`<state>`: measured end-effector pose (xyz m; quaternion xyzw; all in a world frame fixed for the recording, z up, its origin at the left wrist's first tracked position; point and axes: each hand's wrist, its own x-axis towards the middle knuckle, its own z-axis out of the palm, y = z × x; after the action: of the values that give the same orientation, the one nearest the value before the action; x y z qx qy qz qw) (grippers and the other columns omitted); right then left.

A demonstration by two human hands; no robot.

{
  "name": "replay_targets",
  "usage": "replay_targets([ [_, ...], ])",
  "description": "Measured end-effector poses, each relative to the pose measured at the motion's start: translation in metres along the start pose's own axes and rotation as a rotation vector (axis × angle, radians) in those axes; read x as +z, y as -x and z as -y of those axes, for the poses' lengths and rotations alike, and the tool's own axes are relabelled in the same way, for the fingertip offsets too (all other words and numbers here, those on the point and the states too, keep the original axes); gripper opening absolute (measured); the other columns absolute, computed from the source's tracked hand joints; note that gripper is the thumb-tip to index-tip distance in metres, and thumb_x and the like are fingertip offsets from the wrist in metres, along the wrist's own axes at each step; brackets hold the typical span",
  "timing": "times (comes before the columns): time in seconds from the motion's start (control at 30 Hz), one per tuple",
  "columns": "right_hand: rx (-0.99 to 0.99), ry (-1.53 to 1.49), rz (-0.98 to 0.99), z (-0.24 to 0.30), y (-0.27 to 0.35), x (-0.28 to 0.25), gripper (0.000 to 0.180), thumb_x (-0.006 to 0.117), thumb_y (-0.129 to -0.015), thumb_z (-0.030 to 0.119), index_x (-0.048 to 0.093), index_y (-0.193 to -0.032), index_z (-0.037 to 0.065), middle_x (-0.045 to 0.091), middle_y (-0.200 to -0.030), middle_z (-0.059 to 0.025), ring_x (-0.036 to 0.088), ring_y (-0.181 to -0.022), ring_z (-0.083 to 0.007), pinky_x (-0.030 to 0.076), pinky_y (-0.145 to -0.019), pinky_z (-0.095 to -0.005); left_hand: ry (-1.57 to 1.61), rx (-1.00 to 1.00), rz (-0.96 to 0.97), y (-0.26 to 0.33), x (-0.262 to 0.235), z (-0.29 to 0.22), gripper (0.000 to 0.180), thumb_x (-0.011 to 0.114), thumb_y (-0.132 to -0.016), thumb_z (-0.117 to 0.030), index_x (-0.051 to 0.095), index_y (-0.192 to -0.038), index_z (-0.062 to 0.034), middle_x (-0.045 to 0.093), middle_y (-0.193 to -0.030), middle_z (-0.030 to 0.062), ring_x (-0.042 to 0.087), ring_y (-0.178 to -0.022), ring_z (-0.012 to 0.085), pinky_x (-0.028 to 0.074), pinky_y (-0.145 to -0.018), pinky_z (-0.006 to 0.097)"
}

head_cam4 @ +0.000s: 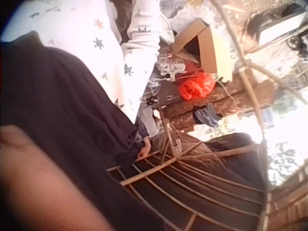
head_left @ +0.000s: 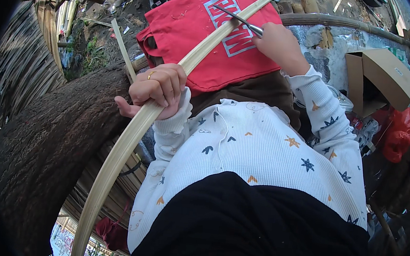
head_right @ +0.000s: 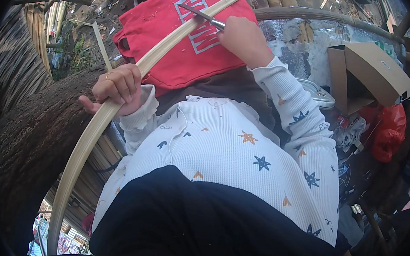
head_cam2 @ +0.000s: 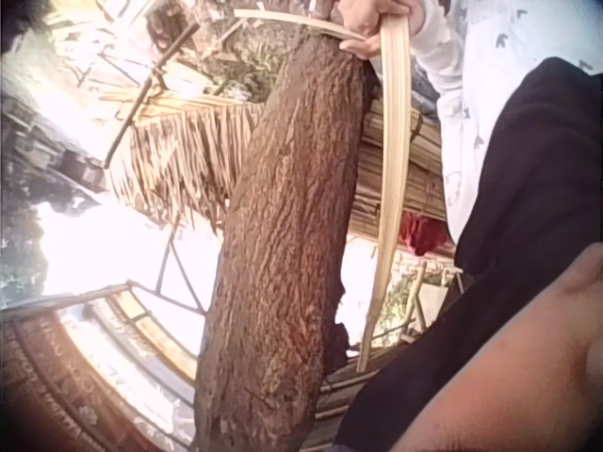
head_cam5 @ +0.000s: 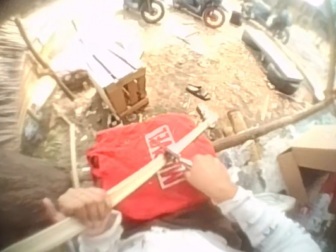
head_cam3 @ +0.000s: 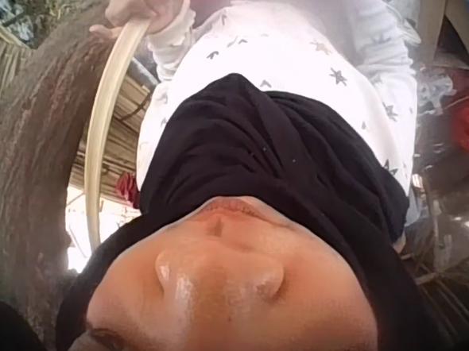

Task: The person is shaving a thin wood strip using a knife. They hold the strip with one hand while the other hand pulls the knife along the length of the wood.

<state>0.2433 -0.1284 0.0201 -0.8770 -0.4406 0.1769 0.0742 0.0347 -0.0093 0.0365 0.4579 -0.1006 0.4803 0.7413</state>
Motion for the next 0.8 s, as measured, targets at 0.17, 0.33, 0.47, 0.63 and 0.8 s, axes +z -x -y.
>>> replay_targets([
  [0.17, -0.115, -0.248, 0.121, 0.023, 0.019, -0.002, 0.023, 0.061, -0.074, 0.020, 0.060, -0.076, -0.003, 0.059, -0.065, -0.0203, 0.059, -0.064, -0.0366, 0.046, -0.059, -0.0429, 0.013, 0.030, -0.321, 0.009, 0.003, -0.002, 0.068, 0.020, -0.088, -0.061, 0.035, -0.046, -0.0107, 0.035, -0.039, 0.0027, 0.029, -0.033, 0.0135, 0.029, -0.044, 0.029],
  [0.33, -0.287, -0.694, 0.213, 0.069, 0.061, 0.001, 0.038, 0.062, -0.083, 0.034, 0.047, -0.084, -0.001, 0.049, -0.057, -0.0180, 0.052, -0.052, -0.0340, 0.039, -0.050, -0.0377, -0.015, 0.096, -0.539, 0.002, 0.013, 0.000, 0.064, 0.022, -0.089, -0.059, 0.033, -0.047, -0.0122, 0.031, -0.040, 0.0006, 0.028, -0.034, 0.0123, 0.032, -0.047, 0.030],
  [0.47, -0.231, -0.990, 0.207, 0.067, 0.049, 0.015, 0.045, 0.057, -0.084, 0.045, 0.045, -0.081, 0.002, 0.051, -0.057, -0.0151, 0.054, -0.052, -0.0296, 0.039, -0.050, -0.0364, 0.043, 0.094, -0.487, -0.006, 0.005, -0.005, 0.067, 0.016, -0.090, -0.059, 0.034, -0.047, -0.0116, 0.034, -0.040, 0.0017, 0.029, -0.034, 0.0131, 0.033, -0.048, 0.030],
  [0.63, -0.231, -1.147, 0.194, 0.065, 0.048, 0.009, 0.054, 0.070, -0.076, 0.041, 0.039, -0.102, 0.005, 0.039, -0.053, -0.0023, 0.038, -0.047, -0.0087, 0.029, -0.045, -0.0268, 0.037, 0.048, -0.261, -0.009, 0.004, -0.019, 0.073, 0.007, -0.089, -0.062, 0.036, -0.045, -0.0098, 0.039, -0.039, 0.0043, 0.035, -0.033, 0.0161, 0.036, -0.047, 0.032],
  [0.8, -0.157, -1.069, -0.159, 0.060, 0.041, 0.029, 0.054, 0.069, -0.075, 0.002, 0.036, -0.117, 0.004, 0.038, -0.055, 0.0024, 0.034, -0.050, -0.0046, 0.031, -0.048, -0.0202, 0.124, 0.074, -0.499, 0.001, 0.014, -0.010, 0.074, 0.004, -0.088, -0.062, 0.035, -0.047, -0.0089, 0.036, -0.039, 0.0036, 0.034, -0.034, 0.0163, 0.038, -0.051, 0.032],
])
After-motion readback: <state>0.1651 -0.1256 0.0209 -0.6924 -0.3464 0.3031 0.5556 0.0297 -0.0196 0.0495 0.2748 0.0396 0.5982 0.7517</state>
